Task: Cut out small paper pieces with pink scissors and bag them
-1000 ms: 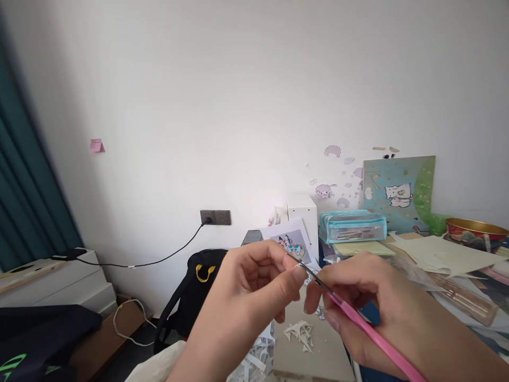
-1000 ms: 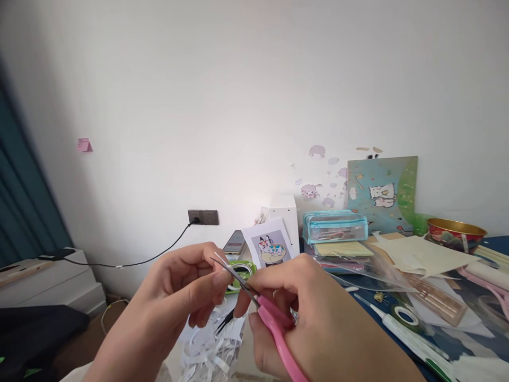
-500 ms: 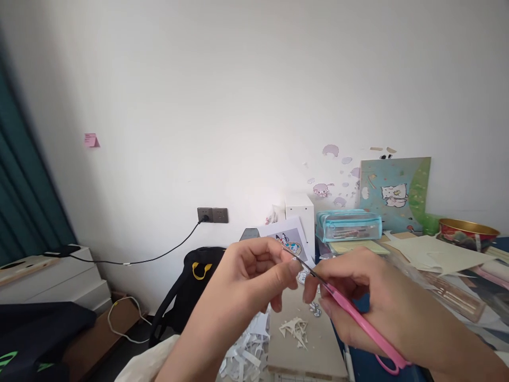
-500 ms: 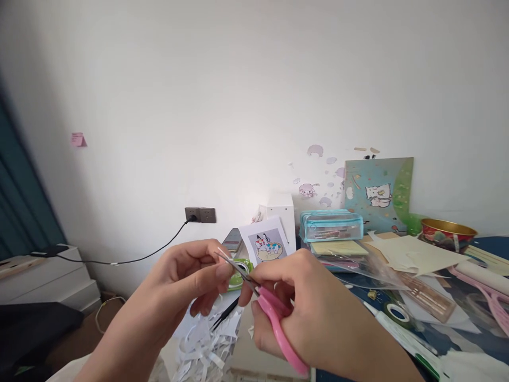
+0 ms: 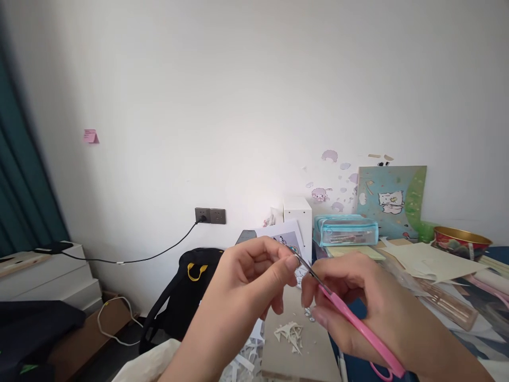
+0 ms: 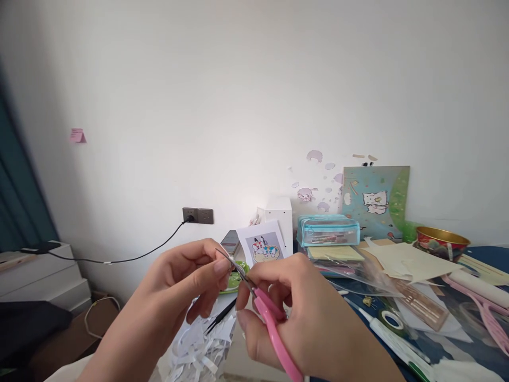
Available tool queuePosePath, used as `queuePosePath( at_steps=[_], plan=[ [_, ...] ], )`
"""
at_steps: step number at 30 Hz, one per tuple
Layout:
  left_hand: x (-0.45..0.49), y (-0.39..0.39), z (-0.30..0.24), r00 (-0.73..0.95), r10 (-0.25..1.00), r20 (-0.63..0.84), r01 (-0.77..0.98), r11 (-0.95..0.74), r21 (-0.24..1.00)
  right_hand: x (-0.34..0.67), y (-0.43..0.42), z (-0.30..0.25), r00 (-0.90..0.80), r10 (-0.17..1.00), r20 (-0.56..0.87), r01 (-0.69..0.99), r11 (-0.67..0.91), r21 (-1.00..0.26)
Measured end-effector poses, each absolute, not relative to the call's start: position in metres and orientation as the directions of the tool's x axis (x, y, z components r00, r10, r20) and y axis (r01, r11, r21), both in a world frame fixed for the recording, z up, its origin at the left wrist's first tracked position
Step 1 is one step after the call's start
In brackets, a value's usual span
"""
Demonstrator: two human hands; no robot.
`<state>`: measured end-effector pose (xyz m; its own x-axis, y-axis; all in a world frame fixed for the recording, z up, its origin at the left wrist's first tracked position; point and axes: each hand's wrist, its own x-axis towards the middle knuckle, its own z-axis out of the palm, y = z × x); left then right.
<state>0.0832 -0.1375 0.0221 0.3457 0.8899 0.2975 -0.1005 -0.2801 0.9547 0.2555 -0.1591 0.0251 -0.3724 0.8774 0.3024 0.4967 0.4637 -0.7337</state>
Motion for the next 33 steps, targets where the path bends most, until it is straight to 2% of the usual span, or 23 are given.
queuePosePath(
  at_steps=[9,20,27,33],
  plan=[
    [0.0823,-0.1406,0.0243,0.349,0.901,0.26,-0.079,-0.248,0.966,0.2567,-0.1636,0.0234,-0.331,0.902,0.277,0.552,0.423,-0.719],
    [0.0815,-0.1397,0.0248,0.358,0.895,0.268,-0.109,-0.244,0.963,0.2551,-0.1628,0.0243,-0.358,0.897,0.259,0.523,0.423,-0.74],
    [0.0809,-0.1393,0.0306,0.375,0.899,0.225,-0.1,-0.202,0.974,0.2564,-0.1595,0.0269,-0.382,0.905,0.186,0.587,0.393,-0.707],
    [0.0763,-0.1364,0.0317,0.397,0.896,0.201,-0.036,-0.203,0.978,0.2582,-0.1587,0.0265,-0.395,0.901,0.179,0.596,0.4,-0.696]
  ],
)
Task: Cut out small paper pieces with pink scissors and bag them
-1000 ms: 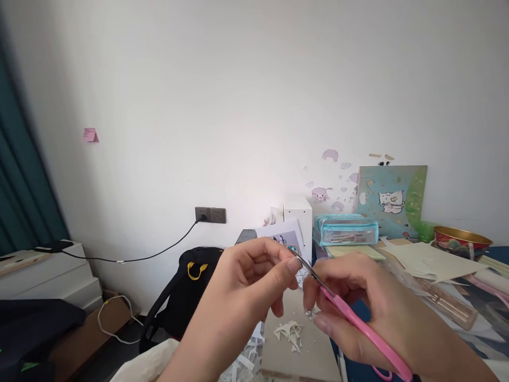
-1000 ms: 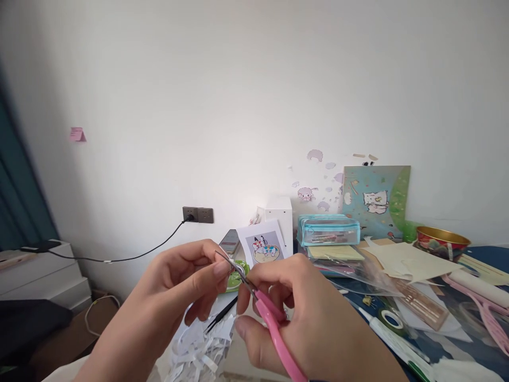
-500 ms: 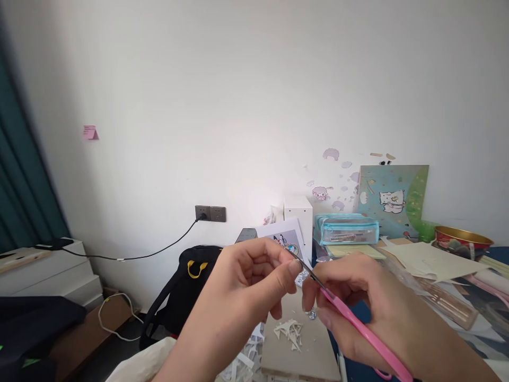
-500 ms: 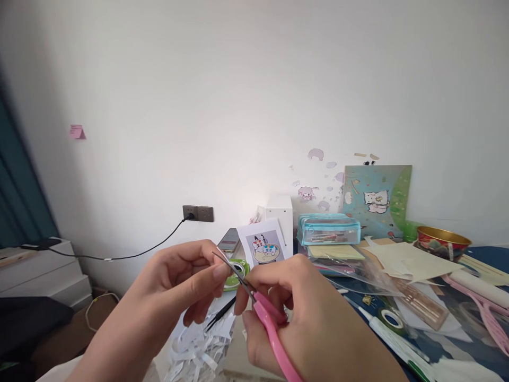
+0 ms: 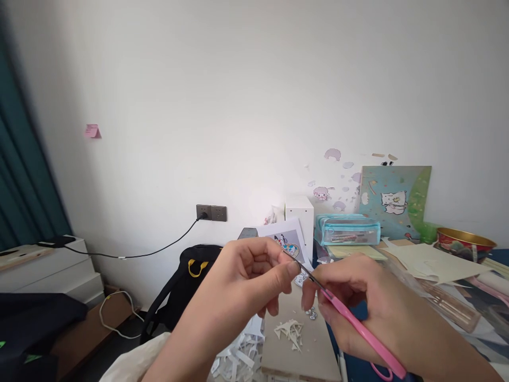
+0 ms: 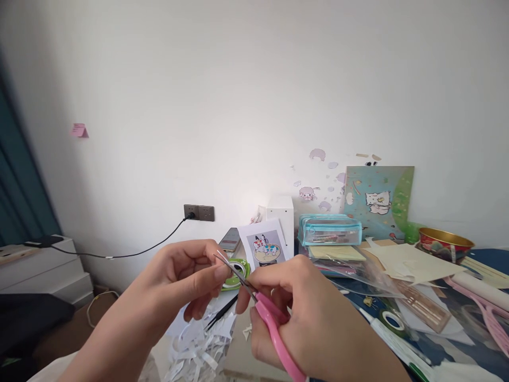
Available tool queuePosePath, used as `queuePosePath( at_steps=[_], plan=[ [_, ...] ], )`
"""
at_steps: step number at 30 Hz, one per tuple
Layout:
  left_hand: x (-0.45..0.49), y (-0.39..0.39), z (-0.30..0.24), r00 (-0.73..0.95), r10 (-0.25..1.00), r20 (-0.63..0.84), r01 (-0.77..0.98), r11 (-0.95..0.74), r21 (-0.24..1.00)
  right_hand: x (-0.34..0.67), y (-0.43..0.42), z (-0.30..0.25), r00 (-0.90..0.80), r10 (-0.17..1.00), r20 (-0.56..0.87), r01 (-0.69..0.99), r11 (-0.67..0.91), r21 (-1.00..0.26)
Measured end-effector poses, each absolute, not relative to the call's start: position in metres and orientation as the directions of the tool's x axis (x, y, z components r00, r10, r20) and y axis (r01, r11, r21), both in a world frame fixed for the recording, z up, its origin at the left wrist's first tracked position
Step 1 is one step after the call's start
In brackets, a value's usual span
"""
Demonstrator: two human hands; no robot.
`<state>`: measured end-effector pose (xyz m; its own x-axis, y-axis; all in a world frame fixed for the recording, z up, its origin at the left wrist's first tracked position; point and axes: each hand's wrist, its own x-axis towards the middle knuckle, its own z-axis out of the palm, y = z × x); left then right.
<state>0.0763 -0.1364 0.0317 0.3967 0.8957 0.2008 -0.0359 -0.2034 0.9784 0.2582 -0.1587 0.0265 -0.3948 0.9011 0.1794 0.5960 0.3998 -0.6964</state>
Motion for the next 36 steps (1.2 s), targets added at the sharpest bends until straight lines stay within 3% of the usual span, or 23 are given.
queuePosePath(
  at_steps=[5,16,20,27,36],
  plan=[
    [0.078,-0.134,0.027,0.388,0.897,0.21,-0.024,-0.218,0.976,0.258,-0.159,0.025,-0.395,0.9,0.184,0.58,0.4,-0.71],
    [0.087,-0.135,0.019,0.337,0.881,0.332,-0.144,-0.301,0.943,0.249,-0.154,0.019,-0.326,0.878,0.349,0.524,0.476,-0.706],
    [0.083,-0.137,0.019,0.339,0.883,0.324,-0.132,-0.296,0.946,0.251,-0.156,0.021,-0.375,0.861,0.344,0.48,0.497,-0.723],
    [0.081,-0.139,0.023,0.36,0.879,0.312,-0.135,-0.282,0.95,0.252,-0.158,0.024,-0.387,0.887,0.25,0.544,0.439,-0.715],
    [0.08,-0.142,0.032,0.376,0.887,0.268,-0.128,-0.236,0.963,0.253,-0.156,0.021,-0.373,0.892,0.254,0.575,0.437,-0.691]
  ],
)
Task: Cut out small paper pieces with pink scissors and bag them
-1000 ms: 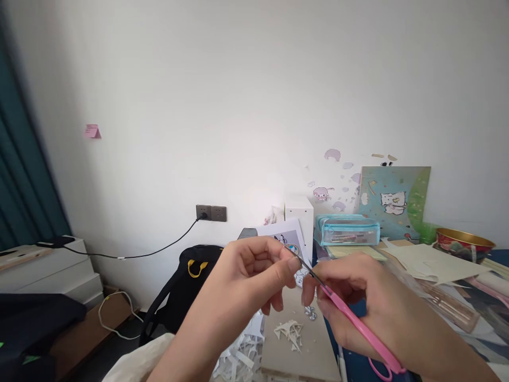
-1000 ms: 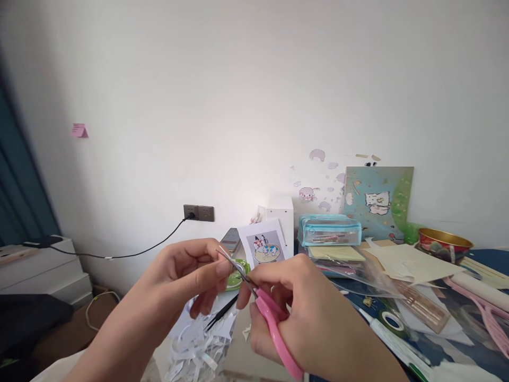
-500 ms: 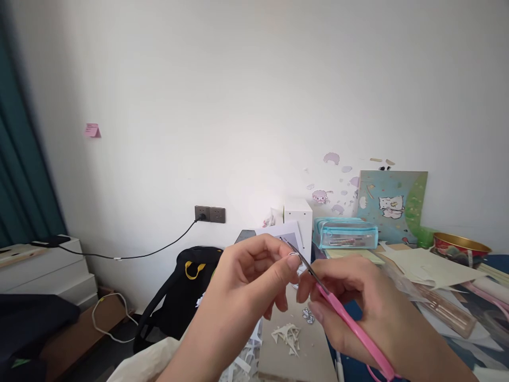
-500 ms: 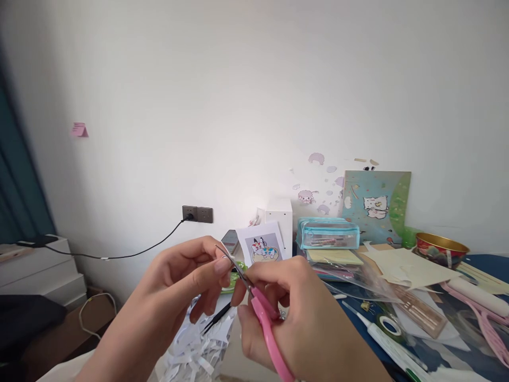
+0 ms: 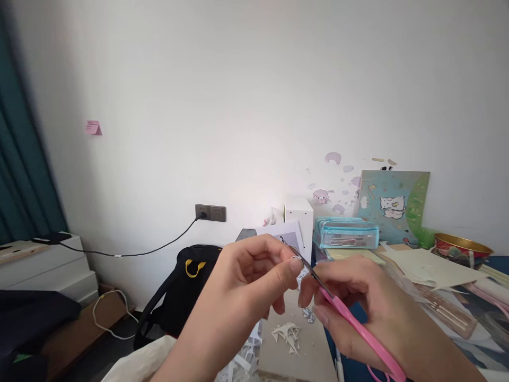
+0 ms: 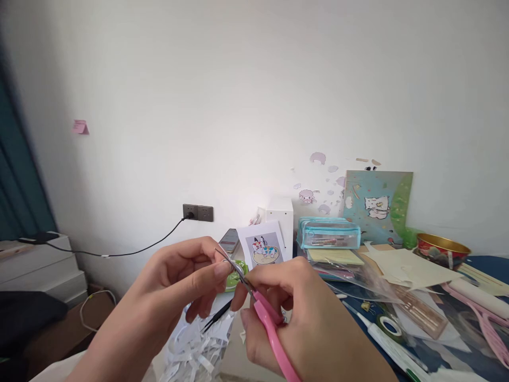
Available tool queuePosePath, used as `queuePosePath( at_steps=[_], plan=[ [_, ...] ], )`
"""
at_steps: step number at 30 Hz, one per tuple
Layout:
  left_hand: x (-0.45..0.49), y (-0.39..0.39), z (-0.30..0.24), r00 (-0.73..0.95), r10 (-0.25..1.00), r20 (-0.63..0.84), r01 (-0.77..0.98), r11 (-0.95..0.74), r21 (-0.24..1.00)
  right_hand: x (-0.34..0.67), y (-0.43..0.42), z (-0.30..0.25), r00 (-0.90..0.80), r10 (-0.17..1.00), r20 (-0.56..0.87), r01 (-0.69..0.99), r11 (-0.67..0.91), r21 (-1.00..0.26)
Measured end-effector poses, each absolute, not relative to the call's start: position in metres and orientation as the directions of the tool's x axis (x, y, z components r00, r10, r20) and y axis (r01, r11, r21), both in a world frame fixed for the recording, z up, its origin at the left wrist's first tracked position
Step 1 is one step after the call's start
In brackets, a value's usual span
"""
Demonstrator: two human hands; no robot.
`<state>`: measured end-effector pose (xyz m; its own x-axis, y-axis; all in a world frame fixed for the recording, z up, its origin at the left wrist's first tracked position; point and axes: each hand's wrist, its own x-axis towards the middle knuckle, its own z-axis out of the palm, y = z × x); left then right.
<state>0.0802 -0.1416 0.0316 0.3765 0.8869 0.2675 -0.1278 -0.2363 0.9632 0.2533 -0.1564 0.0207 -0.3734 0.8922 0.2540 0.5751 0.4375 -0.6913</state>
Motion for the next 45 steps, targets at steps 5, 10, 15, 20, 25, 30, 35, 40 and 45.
queuePosePath(
  at_steps=[5,10,15,20,25,30,35,40,45],
  plan=[
    [0.08,-0.14,0.03,0.363,0.892,0.27,-0.12,-0.242,0.963,0.255,-0.155,0.019,-0.372,0.889,0.269,0.581,0.449,-0.679],
    [0.08,-0.139,0.03,0.371,0.886,0.278,-0.114,-0.254,0.96,0.256,-0.149,0.011,-0.382,0.856,0.347,0.569,0.514,-0.641],
    [0.078,-0.136,0.023,0.366,0.875,0.317,-0.111,-0.298,0.948,0.257,-0.149,0.008,-0.379,0.847,0.373,0.579,0.531,-0.619],
    [0.077,-0.135,0.021,0.369,0.874,0.315,-0.111,-0.296,0.949,0.258,-0.147,0.008,-0.377,0.851,0.365,0.597,0.525,-0.607],
    [0.077,-0.135,0.023,0.357,0.884,0.301,-0.085,-0.29,0.953,0.261,-0.146,0.004,-0.377,0.851,0.365,0.628,0.525,-0.575],
    [0.076,-0.135,0.024,0.366,0.888,0.277,-0.075,-0.269,0.96,0.258,-0.15,0.011,-0.374,0.871,0.32,0.648,0.492,-0.581],
    [0.074,-0.138,0.028,0.377,0.892,0.25,-0.082,-0.236,0.968,0.256,-0.156,0.023,-0.384,0.894,0.233,0.652,0.441,-0.617],
    [0.074,-0.138,0.031,0.375,0.891,0.256,-0.098,-0.237,0.967,0.255,-0.157,0.022,-0.396,0.894,0.211,0.637,0.433,-0.638],
    [0.075,-0.137,0.03,0.375,0.887,0.271,-0.105,-0.25,0.963,0.255,-0.154,0.021,-0.392,0.895,0.215,0.64,0.432,-0.635]
  ],
)
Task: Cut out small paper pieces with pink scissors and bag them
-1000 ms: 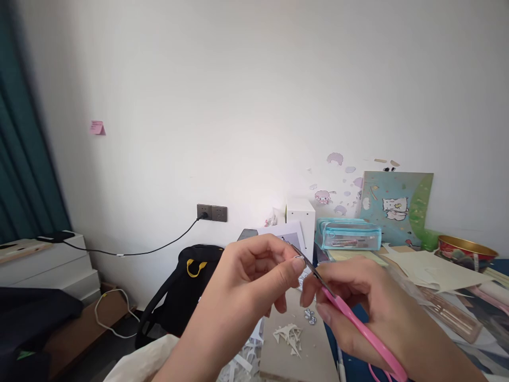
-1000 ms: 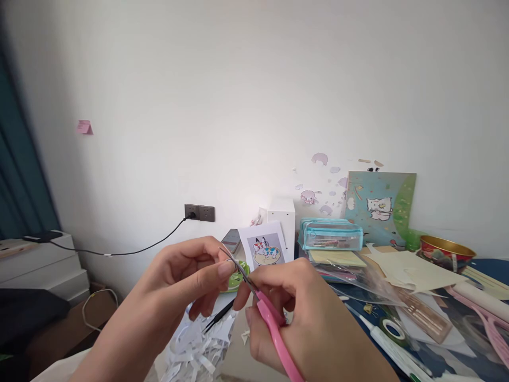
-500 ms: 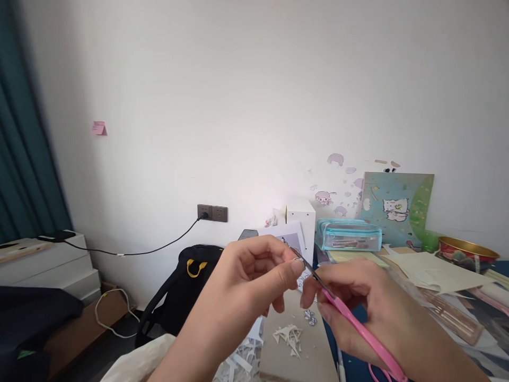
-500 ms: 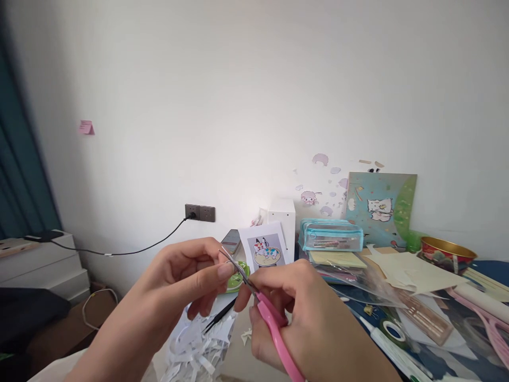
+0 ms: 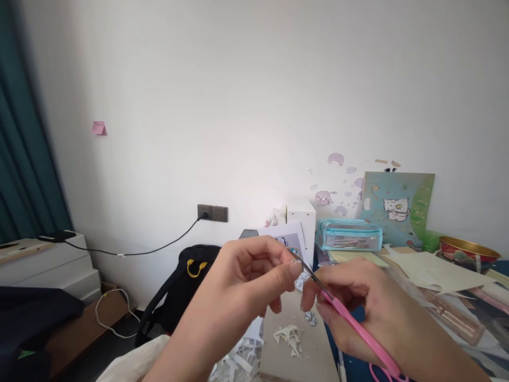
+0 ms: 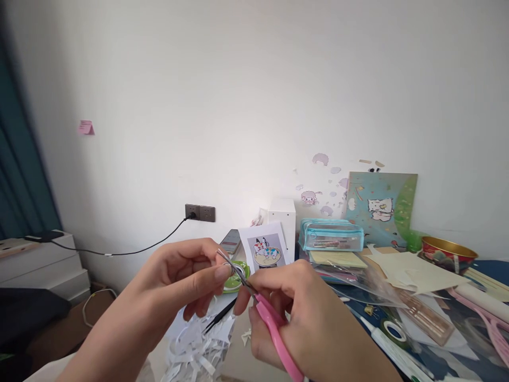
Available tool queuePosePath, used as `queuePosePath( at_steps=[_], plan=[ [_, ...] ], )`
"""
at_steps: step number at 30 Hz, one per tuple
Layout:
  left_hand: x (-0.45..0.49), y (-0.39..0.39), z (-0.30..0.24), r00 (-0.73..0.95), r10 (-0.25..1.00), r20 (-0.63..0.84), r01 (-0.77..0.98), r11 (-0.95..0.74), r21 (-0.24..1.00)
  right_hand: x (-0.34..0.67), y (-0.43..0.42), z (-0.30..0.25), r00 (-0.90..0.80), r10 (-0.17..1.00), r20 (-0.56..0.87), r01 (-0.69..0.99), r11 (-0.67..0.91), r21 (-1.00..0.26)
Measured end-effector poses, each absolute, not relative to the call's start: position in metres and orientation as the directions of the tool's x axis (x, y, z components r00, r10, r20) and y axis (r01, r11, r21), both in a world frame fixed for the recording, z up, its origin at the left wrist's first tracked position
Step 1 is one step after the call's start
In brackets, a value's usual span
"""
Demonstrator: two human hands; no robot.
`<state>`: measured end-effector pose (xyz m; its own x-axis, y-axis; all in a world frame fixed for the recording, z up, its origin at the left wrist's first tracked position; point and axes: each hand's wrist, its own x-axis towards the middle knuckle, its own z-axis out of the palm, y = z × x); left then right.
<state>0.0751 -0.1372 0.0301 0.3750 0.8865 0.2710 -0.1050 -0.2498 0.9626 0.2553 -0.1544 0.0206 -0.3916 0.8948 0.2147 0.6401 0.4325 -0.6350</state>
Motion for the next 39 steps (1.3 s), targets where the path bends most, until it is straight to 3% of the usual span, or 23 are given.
queuePosePath(
  at_steps=[7,13,22,31,39],
  plan=[
    [0.076,-0.138,0.035,0.375,0.889,0.263,-0.031,-0.271,0.962,0.26,-0.145,0.012,-0.394,0.864,0.314,0.534,0.493,-0.687],
    [0.093,-0.119,0.001,0.389,0.888,0.245,0.163,-0.328,0.93,0.271,-0.125,-0.02,-0.389,0.879,0.275,0.263,0.392,-0.882],
    [0.111,-0.119,-0.118,0.426,0.902,-0.071,0.192,-0.013,0.981,0.31,-0.134,-0.141,-0.467,0.883,-0.053,0.286,0.094,-0.954],
    [0.114,-0.125,-0.137,0.441,0.849,-0.292,0.035,0.309,0.95,0.31,-0.142,-0.155,-0.551,0.802,-0.231,0.331,-0.044,-0.943],
    [0.114,-0.126,-0.141,0.451,0.828,-0.333,-0.067,0.403,0.913,0.308,-0.14,-0.139,-0.505,0.782,-0.367,0.505,-0.077,-0.86]
  ],
)
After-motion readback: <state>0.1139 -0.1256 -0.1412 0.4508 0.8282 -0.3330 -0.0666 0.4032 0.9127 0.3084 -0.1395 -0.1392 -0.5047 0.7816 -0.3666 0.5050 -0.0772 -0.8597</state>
